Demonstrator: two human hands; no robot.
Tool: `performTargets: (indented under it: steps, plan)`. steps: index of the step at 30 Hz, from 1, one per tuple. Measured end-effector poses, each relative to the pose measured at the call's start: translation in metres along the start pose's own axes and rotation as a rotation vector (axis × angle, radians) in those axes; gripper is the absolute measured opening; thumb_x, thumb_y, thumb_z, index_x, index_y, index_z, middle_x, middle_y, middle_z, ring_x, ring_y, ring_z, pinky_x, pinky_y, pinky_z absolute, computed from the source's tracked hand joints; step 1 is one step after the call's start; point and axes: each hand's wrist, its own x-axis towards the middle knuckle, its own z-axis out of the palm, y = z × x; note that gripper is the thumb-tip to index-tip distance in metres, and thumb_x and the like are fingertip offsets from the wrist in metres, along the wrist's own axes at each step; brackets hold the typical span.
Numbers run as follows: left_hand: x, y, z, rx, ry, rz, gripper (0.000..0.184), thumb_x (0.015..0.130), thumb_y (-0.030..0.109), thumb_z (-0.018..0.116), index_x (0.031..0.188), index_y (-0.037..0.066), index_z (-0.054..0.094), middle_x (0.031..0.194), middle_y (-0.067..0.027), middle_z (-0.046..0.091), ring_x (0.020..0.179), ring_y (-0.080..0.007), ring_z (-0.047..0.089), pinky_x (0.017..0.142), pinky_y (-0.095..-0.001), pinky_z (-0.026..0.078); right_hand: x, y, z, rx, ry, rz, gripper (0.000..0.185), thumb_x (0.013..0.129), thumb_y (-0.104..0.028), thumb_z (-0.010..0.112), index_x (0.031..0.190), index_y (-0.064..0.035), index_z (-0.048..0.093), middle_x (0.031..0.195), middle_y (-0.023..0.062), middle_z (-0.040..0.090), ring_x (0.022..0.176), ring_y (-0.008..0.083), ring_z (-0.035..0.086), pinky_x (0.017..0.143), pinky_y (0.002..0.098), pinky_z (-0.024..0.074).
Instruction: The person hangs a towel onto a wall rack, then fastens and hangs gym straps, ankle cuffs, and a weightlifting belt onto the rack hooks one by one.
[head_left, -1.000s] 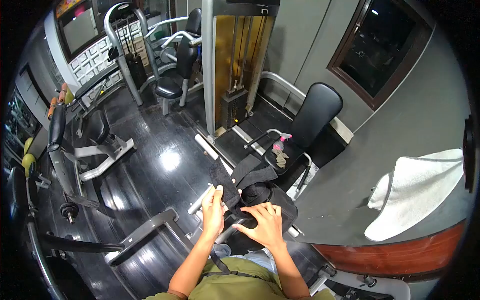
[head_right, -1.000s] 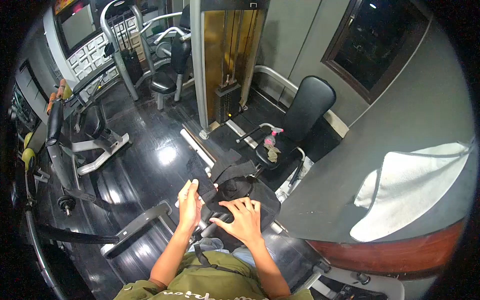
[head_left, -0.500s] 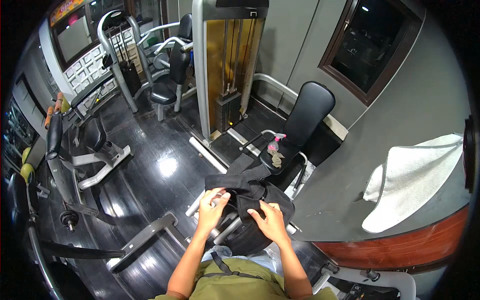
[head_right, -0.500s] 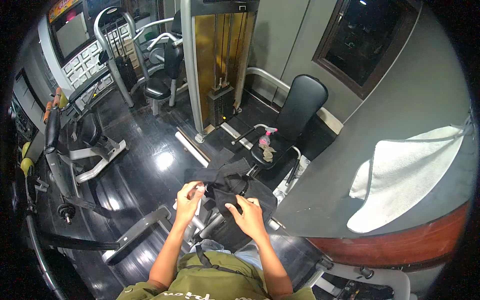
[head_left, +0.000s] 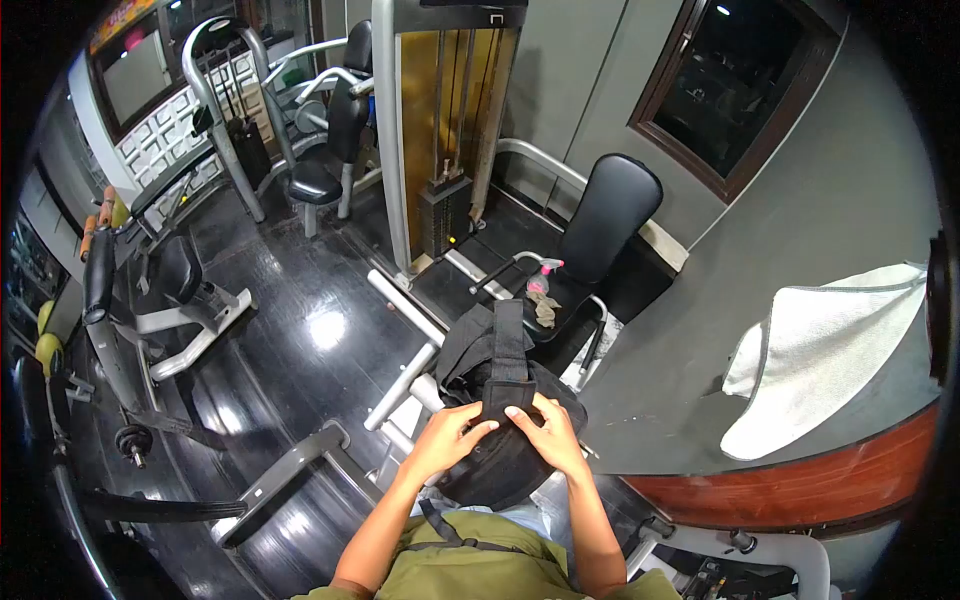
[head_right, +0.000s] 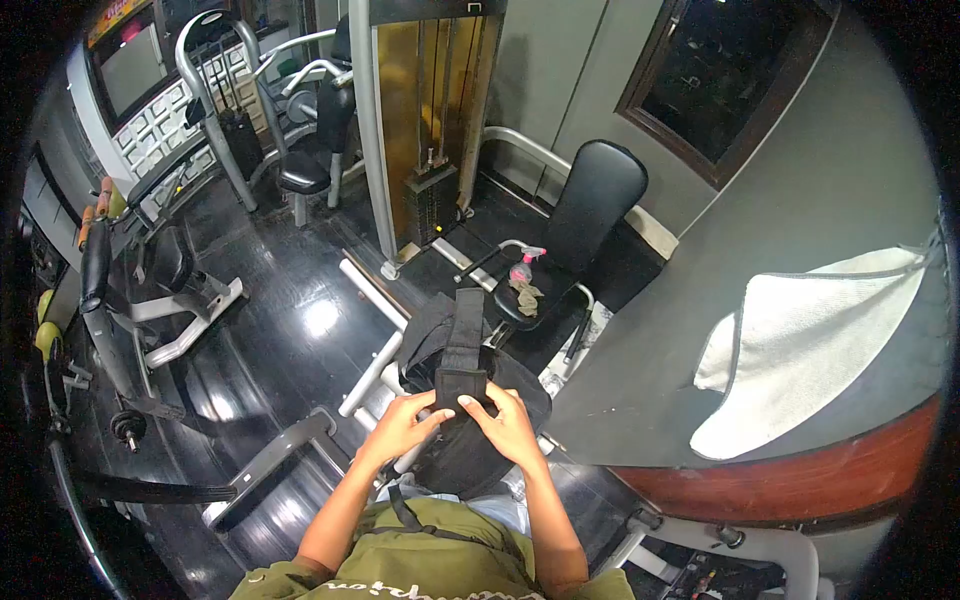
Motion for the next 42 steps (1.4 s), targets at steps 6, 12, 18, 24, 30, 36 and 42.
performTargets:
  steps: [6,12,18,24,30,36,42]
  plan:
    - [-0.001,-0.027,0.019,-0.142,0.093,-0.014,0.032,0.098,0.019,0.067,0.126,0.005,0.065,0.113,-0.0104,0.073,0.092,-0.0134,0.066,0.076,-0.0318,0.055,-0.011,-0.027,-0.01,-0.58,0.146,-0.198,0.046,0.078,-0.036,0.082,0.116,-0.012,0.069,0.132,0.0115,0.057,0.126,0.0357,0.051,0.102,0.0491,0.041]
    - [-0.002,-0.031,0.029,-0.262,0.149,-0.013,0.03,0.1,0.02,0.064,0.124,0.001,0.063,0.099,-0.0051,0.069,0.081,-0.0086,0.059,0.072,-0.027,0.051,-0.026,-0.008,-0.006,-0.684,0.136,0.181,0.082,0.068,-0.044,0.084,0.142,-0.0295,0.05,0.146,0.0122,0.045,0.138,0.0402,0.039,0.113,0.0611,0.0261]
    - [-0.002,-0.039,0.037,-0.235,0.203,-0.1,0.031,0.101,0.023,0.063,0.121,0.0,0.063,0.097,-0.0083,0.067,0.084,-0.0109,0.058,0.076,-0.0278,0.05,-0.031,0.001,-0.009,-0.708,0.251,0.028,0.079,0.065,-0.037,0.086,0.137,-0.0245,0.056,0.135,0.0086,0.054,0.128,0.0311,0.05,0.107,0.048,0.0363]
    - [-0.007,-0.03,0.051,-0.39,0.303,-0.007,0.037,0.101,0.026,0.063,0.123,-0.004,0.06,0.099,-0.0027,0.063,0.08,-0.0097,0.053,0.069,-0.026,0.047,-0.04,0.023,-0.024,-0.629,0.21,0.023,0.072,0.07,-0.047,0.083,0.135,-0.0269,0.06,0.138,0.0077,0.052,0.134,0.0315,0.044,0.109,0.0508,0.0315]
    - [-0.002,-0.027,0.056,-0.493,0.263,0.044,0.043,0.104,0.027,0.058,0.135,-0.003,0.055,0.122,-0.0052,0.065,0.109,-0.0127,0.059,0.096,-0.0282,0.046,-0.039,0.033,-0.033,-0.611,0.197,-0.094,0.069,0.071,-0.057,0.081,0.131,-0.0267,0.064,0.136,0.0066,0.054,0.132,0.0293,0.046,0.107,0.049,0.0324]
    - [-0.004,-0.006,0.059,-0.539,0.313,0.004,0.046,0.106,0.029,0.055,0.138,-0.004,0.051,0.13,-0.0067,0.062,0.117,-0.0131,0.056,0.103,-0.0284,0.042,-0.04,0.037,-0.031,-0.572,0.244,-0.089,0.069,0.07,-0.058,0.081,0.13,-0.0277,0.065,0.133,0.0061,0.055,0.129,0.0283,0.049,0.106,0.048,0.0347]
    - [0.0,-0.006,0.072,-0.425,0.432,0.033,0.058,0.104,0.033,0.058,0.14,-0.011,0.046,0.131,-0.01,0.062,0.117,-0.013,0.055,0.102,-0.0274,0.042,-0.038,0.048,-0.035,-0.524,0.235,-0.113,0.069,0.068,-0.057,0.083,0.127,-0.0275,0.066,0.131,0.0045,0.056,0.122,0.0284,0.054,0.102,0.0464,0.0408]
